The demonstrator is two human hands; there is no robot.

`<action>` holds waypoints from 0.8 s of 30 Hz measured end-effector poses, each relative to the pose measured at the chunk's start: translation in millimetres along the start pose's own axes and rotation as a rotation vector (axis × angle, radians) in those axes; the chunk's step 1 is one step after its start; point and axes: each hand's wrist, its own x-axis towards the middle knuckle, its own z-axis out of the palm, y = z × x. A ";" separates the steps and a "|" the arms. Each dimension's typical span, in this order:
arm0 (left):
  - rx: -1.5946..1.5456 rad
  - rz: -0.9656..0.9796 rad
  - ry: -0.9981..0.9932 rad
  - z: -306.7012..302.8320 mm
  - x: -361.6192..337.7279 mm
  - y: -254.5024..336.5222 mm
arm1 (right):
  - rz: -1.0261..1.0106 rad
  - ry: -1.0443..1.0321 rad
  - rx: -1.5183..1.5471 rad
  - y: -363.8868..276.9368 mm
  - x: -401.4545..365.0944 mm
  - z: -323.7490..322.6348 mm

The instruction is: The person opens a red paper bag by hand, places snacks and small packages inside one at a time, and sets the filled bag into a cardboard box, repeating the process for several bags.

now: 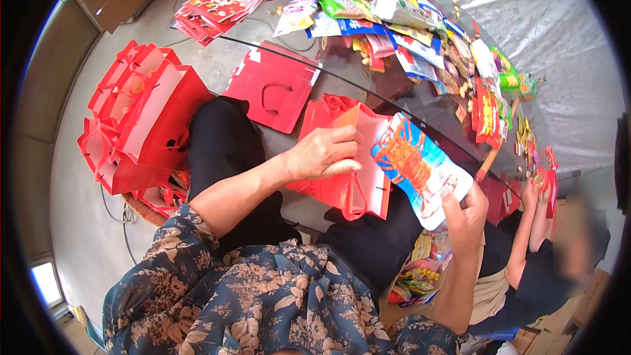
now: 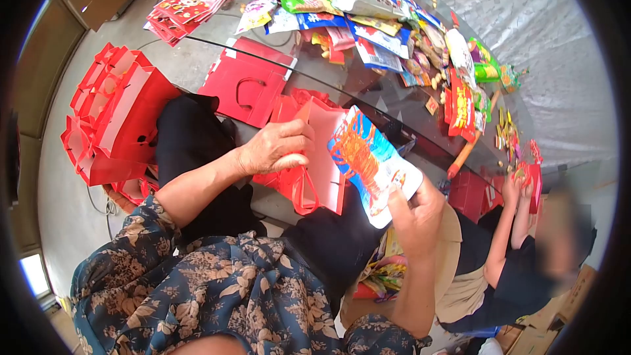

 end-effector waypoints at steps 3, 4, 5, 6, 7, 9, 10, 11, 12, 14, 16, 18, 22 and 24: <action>-0.001 0.010 0.011 -2.8 1.9 3.5 | 0.036 -0.014 0.044 10.7 7.9 12.1; 0.006 0.012 0.016 -1.8 2.5 4.4 | 0.064 -0.059 -0.003 17.3 12.3 14.2; 0.010 0.016 0.019 -1.0 2.5 5.0 | 0.093 -0.102 -0.052 19.1 16.3 16.1; 0.008 0.025 -0.004 -1.0 2.3 5.0 | 0.087 -0.073 -0.105 17.7 18.1 20.8; 0.009 0.017 -0.006 -1.7 2.6 6.2 | 0.044 -0.103 -0.160 14.7 19.9 21.0; 0.009 0.000 -0.012 -3.1 2.9 7.5 | -0.041 -0.164 -0.268 10.7 17.8 20.8; -0.010 0.021 0.027 -3.1 3.7 6.4 | -0.010 -0.178 -0.259 7.5 15.2 20.6; -0.006 0.012 0.031 -3.8 3.3 5.6 | 0.006 -0.215 -0.268 1.0 13.0 20.2; -0.003 0.004 0.036 -4.1 3.0 5.0 | 0.022 -0.252 -0.278 -6.9 11.0 19.7; -0.008 0.003 0.045 -4.2 2.8 4.3 | 0.054 -0.323 -0.309 -7.4 9.7 17.9; -0.026 0.019 0.051 -2.1 3.3 5.1 | 0.112 -0.252 -0.333 -9.3 15.4 31.1; -0.013 0.009 0.017 -1.7 3.4 10.2 | 0.176 -0.258 -0.262 10.6 23.7 31.1; -0.006 0.015 -0.005 1.8 0.3 10.9 | -0.009 -0.197 -0.350 10.7 54.0 34.9; -0.005 0.013 -0.010 3.0 -0.8 9.8 | -0.004 -0.187 -0.262 12.6 72.5 32.9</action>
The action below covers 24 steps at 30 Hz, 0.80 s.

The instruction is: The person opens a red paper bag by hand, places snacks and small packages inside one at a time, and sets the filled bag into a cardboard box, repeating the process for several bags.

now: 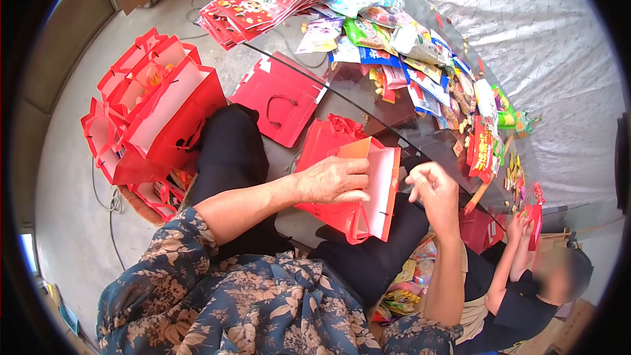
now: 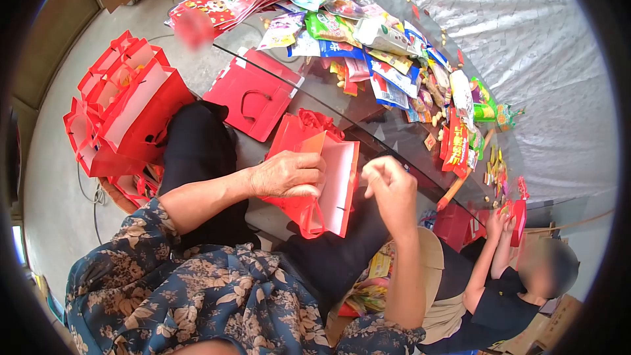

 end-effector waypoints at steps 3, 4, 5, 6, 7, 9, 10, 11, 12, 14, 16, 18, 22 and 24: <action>-0.007 -0.006 -0.005 0.4 -0.6 -0.4 | -0.092 0.040 -0.015 16.1 35.9 -9.4; -0.007 -0.007 -0.001 0.2 -0.6 -0.2 | -0.104 0.084 0.016 16.2 48.2 -10.4; -0.006 -0.009 0.002 0.0 -1.2 -0.1 | -0.116 0.126 0.048 14.6 60.0 -10.9; -0.007 -0.007 0.004 0.1 -1.7 0.1 | -0.119 0.160 -0.027 11.4 71.1 -12.2; -0.006 -0.004 0.006 0.5 -1.5 0.5 | -0.121 0.194 -0.102 8.7 82.3 -14.7; -0.014 -0.003 0.008 -0.3 -0.8 1.6 | -0.173 0.219 -0.164 19.2 111.0 -21.0; -0.022 -0.004 0.010 -1.5 0.3 2.8 | -0.306 0.282 -0.342 29.8 128.8 -27.0; -0.030 -0.005 0.012 -2.6 0.8 3.4 | -0.440 0.343 -0.520 41.0 146.4 -33.5; -0.037 -0.004 0.018 -3.2 1.0 3.4 | -0.452 0.357 -0.597 44.4 160.2 -38.4; -0.050 0.001 0.029 -4.1 2.2 2.9 | -0.475 0.388 -0.751 46.5 182.7 -45.5; -0.050 -0.014 0.026 -6.3 2.1 2.4 | -0.478 0.405 -0.878 45.1 196.7 -46.8; -0.054 -0.025 0.025 -7.9 2.1 0.4 | -0.520 0.400 -0.997 48.0 213.4 -50.2; -0.060 -0.047 0.028 -9.3 2.1 -3.3 | -0.485 0.350 -1.090 61.9 239.1 -52.9; -0.057 -0.055 0.036 -9.5 1.6 -5.7 | -0.478 0.431 -1.004 65.9 247.0 -56.5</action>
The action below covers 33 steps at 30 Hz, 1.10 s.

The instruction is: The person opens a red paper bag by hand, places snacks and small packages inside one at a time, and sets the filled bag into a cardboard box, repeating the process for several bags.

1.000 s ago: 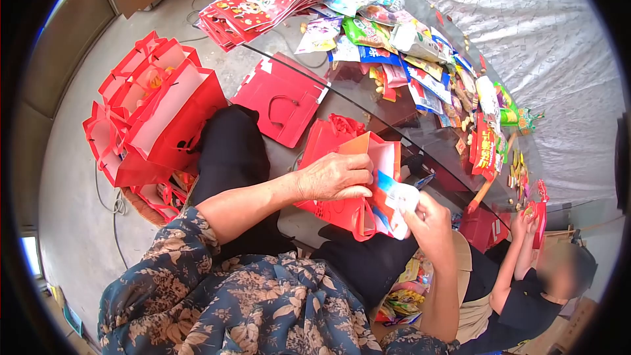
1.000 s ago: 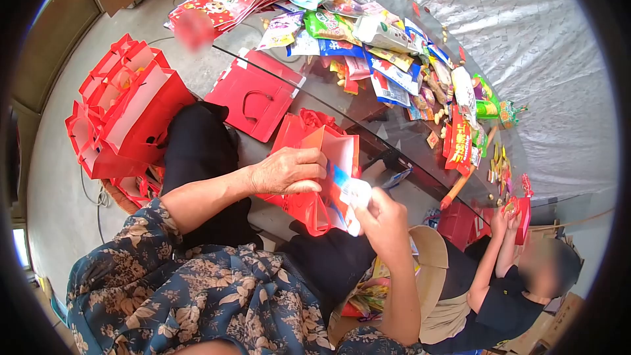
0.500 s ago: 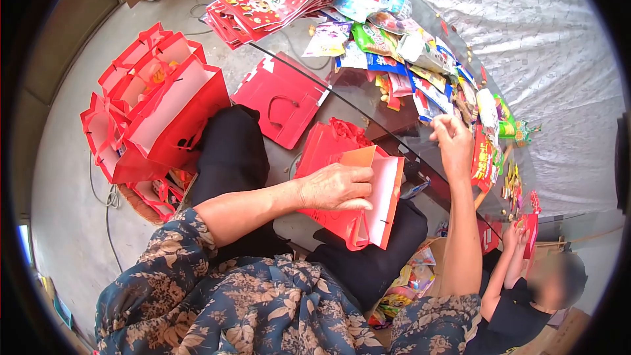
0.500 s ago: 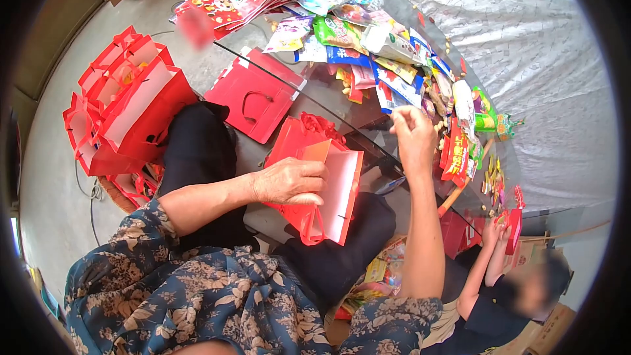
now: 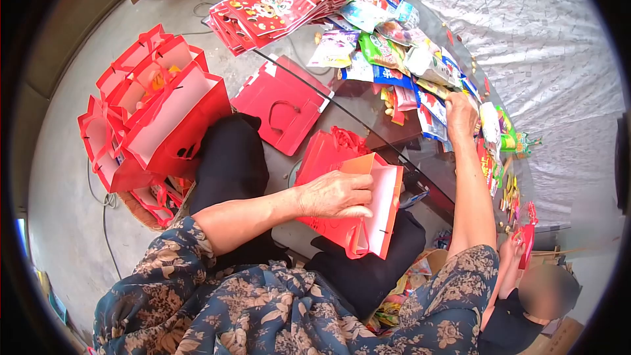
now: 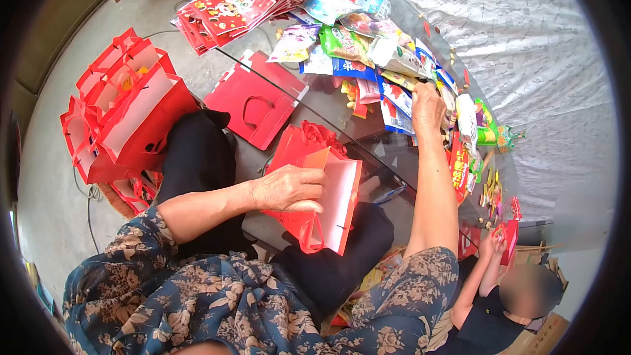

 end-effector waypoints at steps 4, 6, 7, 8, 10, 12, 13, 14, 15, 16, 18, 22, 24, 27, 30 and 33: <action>0.001 -0.010 0.004 -0.2 -1.5 -0.5 | 0.269 0.086 0.260 12.9 3.7 -12.3; 0.005 -0.011 -0.009 -0.6 -0.5 -0.2 | 0.376 0.155 0.546 27.0 -0.4 -19.5; 0.010 -0.010 -0.017 -0.7 -0.6 -0.1 | 0.335 0.257 0.639 38.7 -3.2 -20.6; 0.016 -0.008 -0.026 -1.0 -0.7 -0.4 | 0.357 0.280 0.769 51.2 -6.5 -23.2; 0.024 0.001 -0.030 0.6 -2.0 -1.2 | 0.388 0.357 0.920 52.0 -18.1 -43.6; 0.010 0.006 -0.038 0.8 -3.8 -0.3 | 0.375 0.401 1.088 42.5 -36.5 -74.8; 0.022 0.014 -0.045 0.2 -3.5 0.1 | 0.367 0.405 1.089 30.4 -48.1 -94.3; 0.029 0.016 -0.057 -0.2 -4.4 0.5 | 0.376 0.421 1.172 25.4 -59.6 -107.3; 0.036 0.016 -0.072 -0.5 -6.1 1.0 | 0.389 0.438 1.257 20.3 -72.6 -118.0; 0.031 0.019 -0.071 -0.9 -6.7 1.2 | 0.347 0.394 1.356 10.2 -86.9 -130.3; 0.013 0.022 -0.052 1.4 -9.1 -1.0 | 0.295 0.315 1.478 -17.0 -112.6 -153.0; -0.022 0.038 -0.007 1.3 -6.8 2.9 | 0.236 0.142 1.584 -74.6 -151.5 -178.1; -0.021 0.047 0.006 3.2 -7.2 1.2 | 0.199 0.095 1.615 -90.4 -162.4 -174.2; 0.009 0.025 -0.002 4.0 -7.9 2.3 | 0.162 0.005 1.661 -105.6 -173.5 -166.2; 0.023 0.017 0.007 4.8 -7.7 3.0 | 0.142 -0.115 1.680 -114.4 -177.1 -153.9; 0.018 0.023 0.015 5.3 -7.9 1.7 | 0.151 -0.231 1.572 -122.1 -180.7 -134.0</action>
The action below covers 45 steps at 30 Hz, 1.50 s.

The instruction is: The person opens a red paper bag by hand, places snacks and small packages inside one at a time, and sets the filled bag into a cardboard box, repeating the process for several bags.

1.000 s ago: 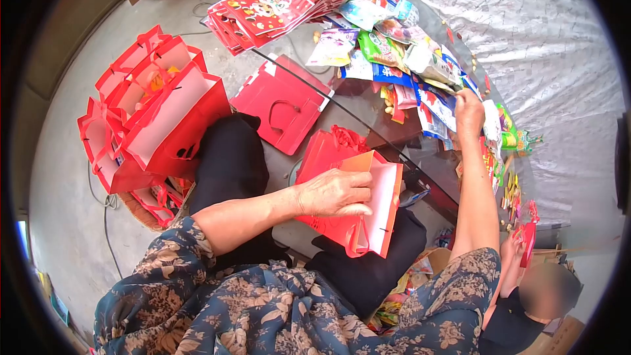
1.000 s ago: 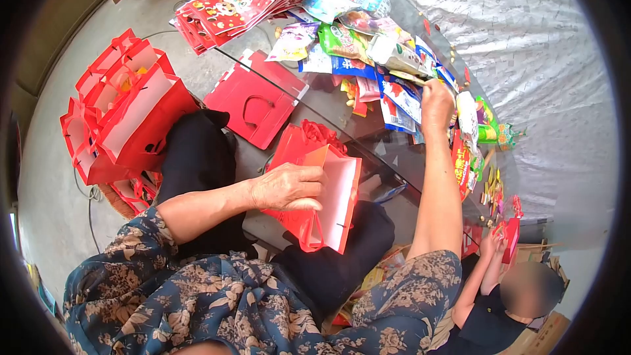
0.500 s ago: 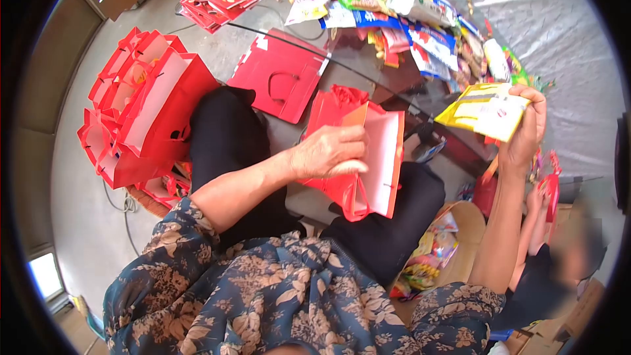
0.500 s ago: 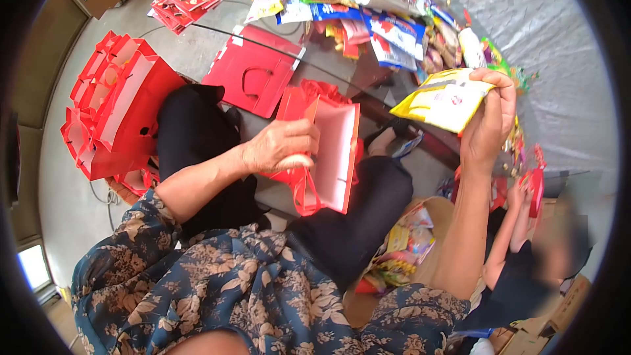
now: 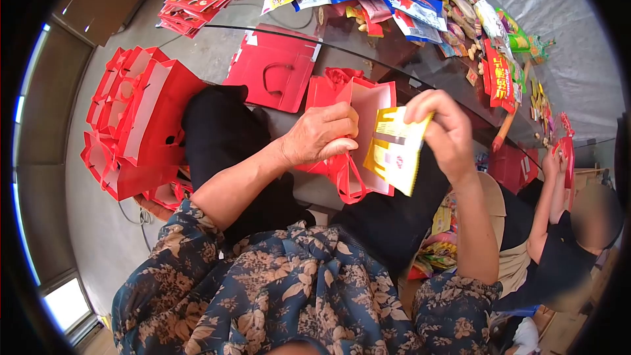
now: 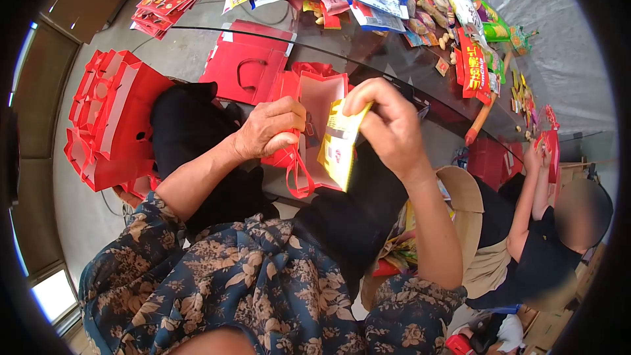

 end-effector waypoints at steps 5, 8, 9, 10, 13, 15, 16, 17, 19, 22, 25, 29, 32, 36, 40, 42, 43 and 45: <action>-0.021 0.006 0.001 -2.4 1.5 1.7 | 0.084 -0.099 -0.504 1.8 0.8 7.0; -0.034 0.003 -0.007 -1.1 2.3 1.5 | 0.026 0.010 -0.488 -2.2 7.2 6.7; -0.033 -0.001 -0.013 -0.6 2.2 1.2 | 0.024 0.048 -0.471 -6.3 11.9 5.6; -0.031 -0.003 -0.016 -0.2 2.5 1.2 | 0.020 0.084 -0.457 -9.0 17.3 4.1; -0.036 0.024 -0.029 -0.1 3.4 -0.1 | -0.013 0.170 -0.400 -1.0 33.6 -4.1; -0.012 0.036 -0.028 -1.5 4.0 2.1 | 0.004 0.193 -0.381 6.7 48.2 -13.7; -0.007 0.037 -0.027 -1.8 3.8 2.6 | 0.026 0.204 -0.404 7.5 56.8 -15.3; 0.011 0.055 -0.014 0.2 3.3 1.1 | 0.049 0.217 -0.426 7.1 65.1 -15.2; 0.028 0.040 -0.036 0.0 1.2 0.4 | 0.046 0.239 -0.396 16.0 84.4 -14.8; 0.023 0.048 -0.036 0.1 1.7 0.3 | 0.007 0.250 -0.499 25.1 116.7 -5.5; -0.014 0.042 -0.025 0.5 2.2 2.0 | -0.120 0.187 -0.708 41.9 149.0 -2.6; -0.003 0.051 0.011 3.4 1.9 -0.6 | -0.247 0.115 -0.931 65.0 189.0 6.3; -0.016 0.053 0.017 1.2 3.3 -0.5 | -0.386 -0.003 -1.166 78.6 210.6 17.6; -0.044 0.049 0.032 -1.0 5.4 -0.1 | -0.390 -0.135 -1.420 93.4 229.5 31.5; -0.037 0.037 0.035 -3.2 5.4 -0.1 | -0.399 -0.138 -1.534 98.8 239.1 33.2; -0.039 0.041 0.041 -3.4 5.7 -0.3 | -0.405 -0.103 -1.525 97.8 240.2 32.7; -0.037 0.034 0.036 -4.1 5.8 0.0 | -0.393 -0.073 -1.516 94.3 239.8 31.5; -0.032 0.019 0.026 -5.4 6.0 1.2 | -0.367 -0.015 -1.499 82.6 238.2 26.2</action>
